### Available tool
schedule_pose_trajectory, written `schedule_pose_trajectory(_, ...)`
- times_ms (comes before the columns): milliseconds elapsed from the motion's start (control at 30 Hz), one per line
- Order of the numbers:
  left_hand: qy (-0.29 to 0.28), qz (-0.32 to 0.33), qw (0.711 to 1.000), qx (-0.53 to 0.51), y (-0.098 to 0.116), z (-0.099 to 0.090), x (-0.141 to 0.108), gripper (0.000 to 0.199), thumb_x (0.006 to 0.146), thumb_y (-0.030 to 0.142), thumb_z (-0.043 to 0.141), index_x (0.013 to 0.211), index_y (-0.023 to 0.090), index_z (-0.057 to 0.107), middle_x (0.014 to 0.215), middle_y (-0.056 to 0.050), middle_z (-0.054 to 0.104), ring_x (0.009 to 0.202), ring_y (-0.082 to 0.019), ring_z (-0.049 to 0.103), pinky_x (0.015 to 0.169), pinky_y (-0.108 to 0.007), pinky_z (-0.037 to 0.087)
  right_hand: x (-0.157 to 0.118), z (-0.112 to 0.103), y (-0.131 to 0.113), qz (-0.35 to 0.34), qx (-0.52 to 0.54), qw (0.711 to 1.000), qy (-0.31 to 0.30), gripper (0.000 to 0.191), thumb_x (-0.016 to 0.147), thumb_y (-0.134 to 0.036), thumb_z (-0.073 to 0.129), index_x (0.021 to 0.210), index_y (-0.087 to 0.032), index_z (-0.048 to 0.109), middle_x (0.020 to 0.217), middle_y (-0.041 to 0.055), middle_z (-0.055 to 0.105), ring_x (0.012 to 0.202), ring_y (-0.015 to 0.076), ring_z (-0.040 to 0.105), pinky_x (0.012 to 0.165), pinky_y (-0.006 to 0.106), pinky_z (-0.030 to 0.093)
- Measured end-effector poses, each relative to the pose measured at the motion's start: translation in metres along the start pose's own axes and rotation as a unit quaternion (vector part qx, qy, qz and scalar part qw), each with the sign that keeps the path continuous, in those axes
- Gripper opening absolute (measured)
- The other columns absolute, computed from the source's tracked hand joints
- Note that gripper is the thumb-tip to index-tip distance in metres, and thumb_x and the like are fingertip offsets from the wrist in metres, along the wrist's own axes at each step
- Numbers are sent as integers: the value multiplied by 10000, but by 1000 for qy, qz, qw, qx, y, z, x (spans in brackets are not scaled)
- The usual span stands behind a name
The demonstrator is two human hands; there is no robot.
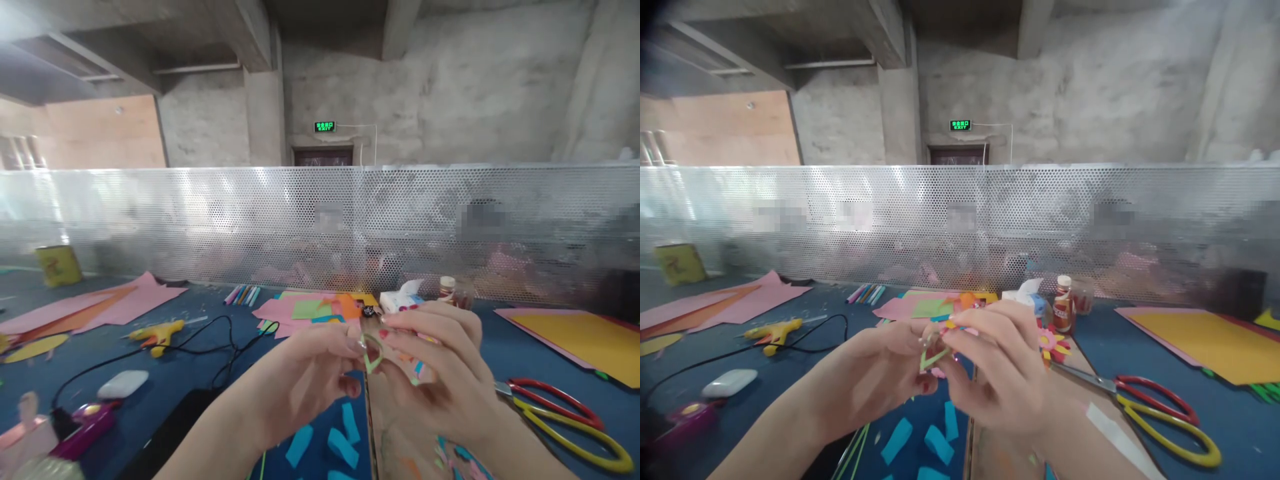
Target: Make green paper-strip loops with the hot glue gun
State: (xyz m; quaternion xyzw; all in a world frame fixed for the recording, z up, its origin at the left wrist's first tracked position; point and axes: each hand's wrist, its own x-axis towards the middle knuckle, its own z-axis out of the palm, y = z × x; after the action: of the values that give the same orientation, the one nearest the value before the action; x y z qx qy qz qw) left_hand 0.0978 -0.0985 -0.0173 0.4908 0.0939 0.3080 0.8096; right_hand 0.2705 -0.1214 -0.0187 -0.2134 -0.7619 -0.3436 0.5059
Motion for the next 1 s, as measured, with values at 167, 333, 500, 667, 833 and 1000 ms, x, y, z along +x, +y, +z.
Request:
schedule_pose_trajectory(167,-3,-3,999,31,2,0,-3,106,703,184,512,757,142,594,804,-36,526,765,-125,449,644,-231,328,2,1,-1,196,215,953,-87,168,821,-143,425,935,-206,531,910,50,559,869,183,507,745,355,408)
schedule_pose_trajectory(333,26,2,998,55,2,-1,-1,120,736,205,504,800,150,589,826,-29,521,782,-125,448,669,-241,323,0,4,-3,315,324,884,-123,168,881,-208,375,746,-215,475,655,-18,435,571,111,422,490,252,363)
schedule_pose_trajectory(500,27,-3,1000,5,1,1,1,122,770,170,471,789,139,587,819,-19,510,777,-110,444,673,-235,336,-4,5,-7,158,237,958,-39,285,708,-23,542,923,-204,492,788,12,497,705,139,475,582,286,408)
schedule_pose_trajectory(667,21,0,1000,-11,1,1,0,160,782,143,451,824,130,605,834,-17,526,759,-98,445,662,-229,347,-8,2,-8,80,168,982,-36,384,685,13,569,993,-203,494,856,32,536,763,154,528,666,311,457)
schedule_pose_trajectory(833,22,2,1000,-13,-1,1,-2,158,779,142,444,802,130,601,808,-18,523,742,-99,429,663,-236,346,-4,2,-7,43,125,991,-29,322,717,5,556,965,-196,517,843,34,567,742,147,541,637,304,478)
schedule_pose_trajectory(1000,36,5,999,1,-2,4,-2,148,773,145,446,799,117,589,815,-27,526,758,-107,431,676,-254,334,-3,2,-7,4,103,995,-2,250,715,38,540,901,-129,551,831,43,569,731,130,540,605,268,471)
